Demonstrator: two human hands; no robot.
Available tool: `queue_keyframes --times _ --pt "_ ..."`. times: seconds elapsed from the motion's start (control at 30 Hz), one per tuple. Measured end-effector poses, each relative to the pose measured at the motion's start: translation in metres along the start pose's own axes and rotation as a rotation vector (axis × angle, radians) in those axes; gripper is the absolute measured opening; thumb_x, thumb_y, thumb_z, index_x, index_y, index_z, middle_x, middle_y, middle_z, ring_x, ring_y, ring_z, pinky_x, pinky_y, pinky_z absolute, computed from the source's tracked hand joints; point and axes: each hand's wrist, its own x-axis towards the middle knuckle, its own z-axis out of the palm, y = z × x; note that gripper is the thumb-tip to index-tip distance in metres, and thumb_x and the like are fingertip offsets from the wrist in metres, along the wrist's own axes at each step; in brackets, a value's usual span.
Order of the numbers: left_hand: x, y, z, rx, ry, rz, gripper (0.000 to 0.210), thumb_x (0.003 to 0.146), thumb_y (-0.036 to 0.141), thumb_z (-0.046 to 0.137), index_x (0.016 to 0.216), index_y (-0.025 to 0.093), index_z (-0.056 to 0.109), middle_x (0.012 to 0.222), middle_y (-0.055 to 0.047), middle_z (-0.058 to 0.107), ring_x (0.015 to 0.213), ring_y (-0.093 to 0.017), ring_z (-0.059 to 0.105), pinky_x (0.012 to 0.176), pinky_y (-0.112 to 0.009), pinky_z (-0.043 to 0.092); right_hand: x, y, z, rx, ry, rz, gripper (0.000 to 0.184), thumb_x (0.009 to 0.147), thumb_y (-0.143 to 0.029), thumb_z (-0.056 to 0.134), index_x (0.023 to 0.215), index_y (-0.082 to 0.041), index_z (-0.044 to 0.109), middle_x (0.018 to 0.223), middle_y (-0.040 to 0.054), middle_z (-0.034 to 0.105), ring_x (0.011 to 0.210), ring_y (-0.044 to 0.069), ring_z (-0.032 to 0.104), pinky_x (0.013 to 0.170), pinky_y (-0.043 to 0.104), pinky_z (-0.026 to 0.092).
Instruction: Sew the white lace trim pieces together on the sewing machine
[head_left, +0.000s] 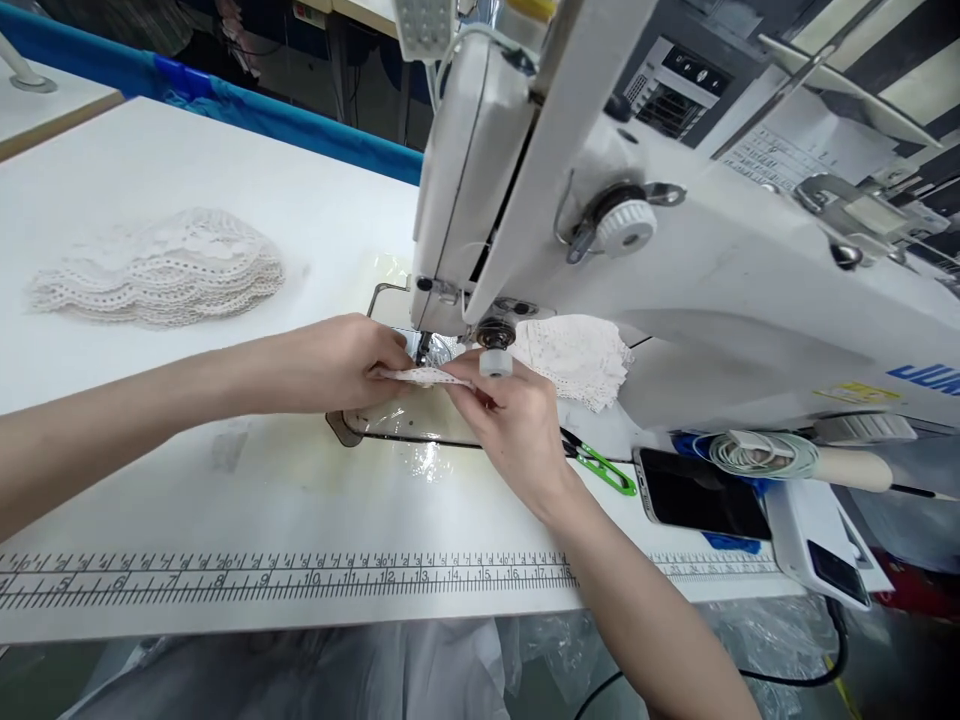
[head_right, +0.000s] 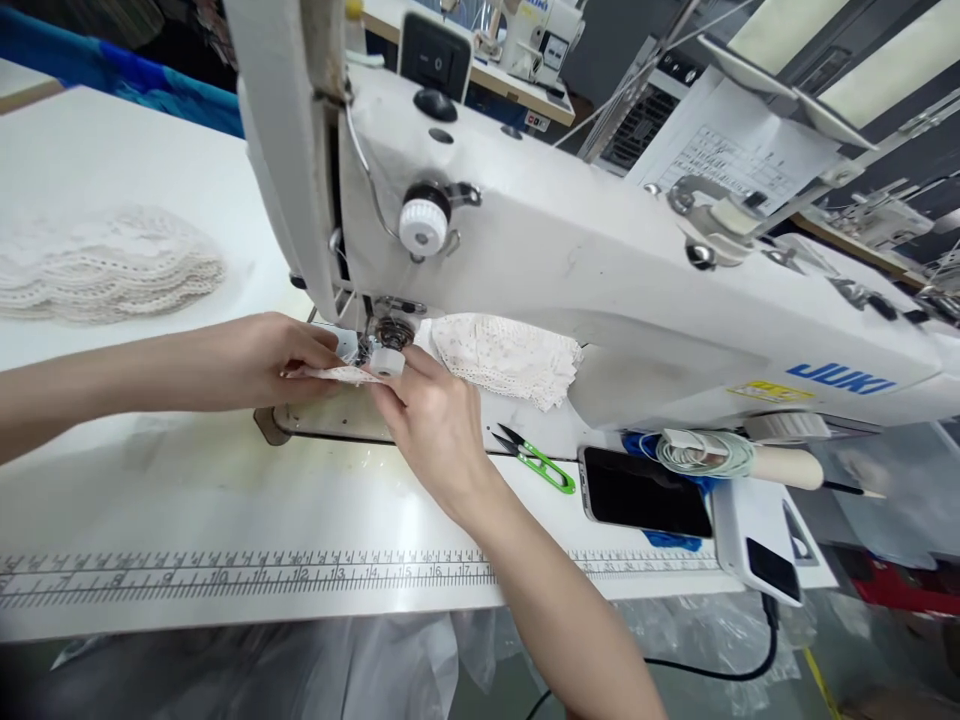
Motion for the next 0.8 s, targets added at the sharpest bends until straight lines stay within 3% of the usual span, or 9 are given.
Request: queue_keyframes --times 0.17,0.33,0.53,0.63,0.8 --pt "-0.006 0.003 -0.007 -0.140 -0.041 0.066 0.050 0.097 0.053 0.053 0.060 0.021 0.063 0.067 -0.003 0.054 0.053 -0.014 0.048 0.049 -0.030 0.040 0.002 -0.001 -0.003 0.003 -0.075 0.059 0.026 0.103 -0.028 0.060 0.094 -0.018 0.082 0.056 -0.0036 0.053 0.050 0.009 0.039 0.049 0.024 0.029" --pt "-0.015 -0.001 0.005 -0.254 0.053 0.126 0.056 0.101 0.053 0.049 0.056 0.020 0.055 0.066 -0.001 0.043 0.052 -0.012 0.040 0.049 -0.030 0.038 0.001 -0.007 -0.007 0.065 -0.134 0.027 0.015 0.101 -0.026 0.067 0.100 -0.022 0.082 0.059 -0.0044 0.062 0.051 0.009 0.049 0.055 0.023 0.036" --pt "-0.019 0.002 0.015 -0.230 0.046 0.130 0.035 0.096 0.048 0.060 0.080 0.021 0.076 0.076 -0.002 0.056 0.060 -0.013 0.053 0.051 -0.028 0.041 -0.001 -0.010 -0.008 0.064 -0.176 0.040 0.010 0.097 -0.022 0.071 0.097 -0.022 0.081 0.067 -0.0043 0.071 0.054 0.010 0.055 0.057 0.023 0.035" --pt "-0.020 0.006 0.027 -0.198 0.140 0.146 0.029 0.095 0.046 0.064 0.088 0.021 0.078 0.080 -0.002 0.063 0.067 -0.014 0.059 0.058 -0.028 0.043 -0.002 -0.013 -0.009 0.047 -0.186 0.023 0.011 0.094 -0.017 0.071 0.090 -0.022 0.079 0.068 -0.0046 0.071 0.057 0.010 0.057 0.058 0.023 0.035" --pt "-0.023 0.004 0.053 0.062 0.385 0.238 0.030 0.101 0.040 0.056 0.085 0.022 0.074 0.075 0.001 0.066 0.071 -0.015 0.059 0.082 -0.035 0.042 -0.006 -0.016 -0.010 0.030 -0.206 -0.009 0.016 0.094 -0.013 0.068 0.086 -0.023 0.077 0.078 -0.0042 0.076 0.062 0.010 0.063 0.058 0.022 0.036"
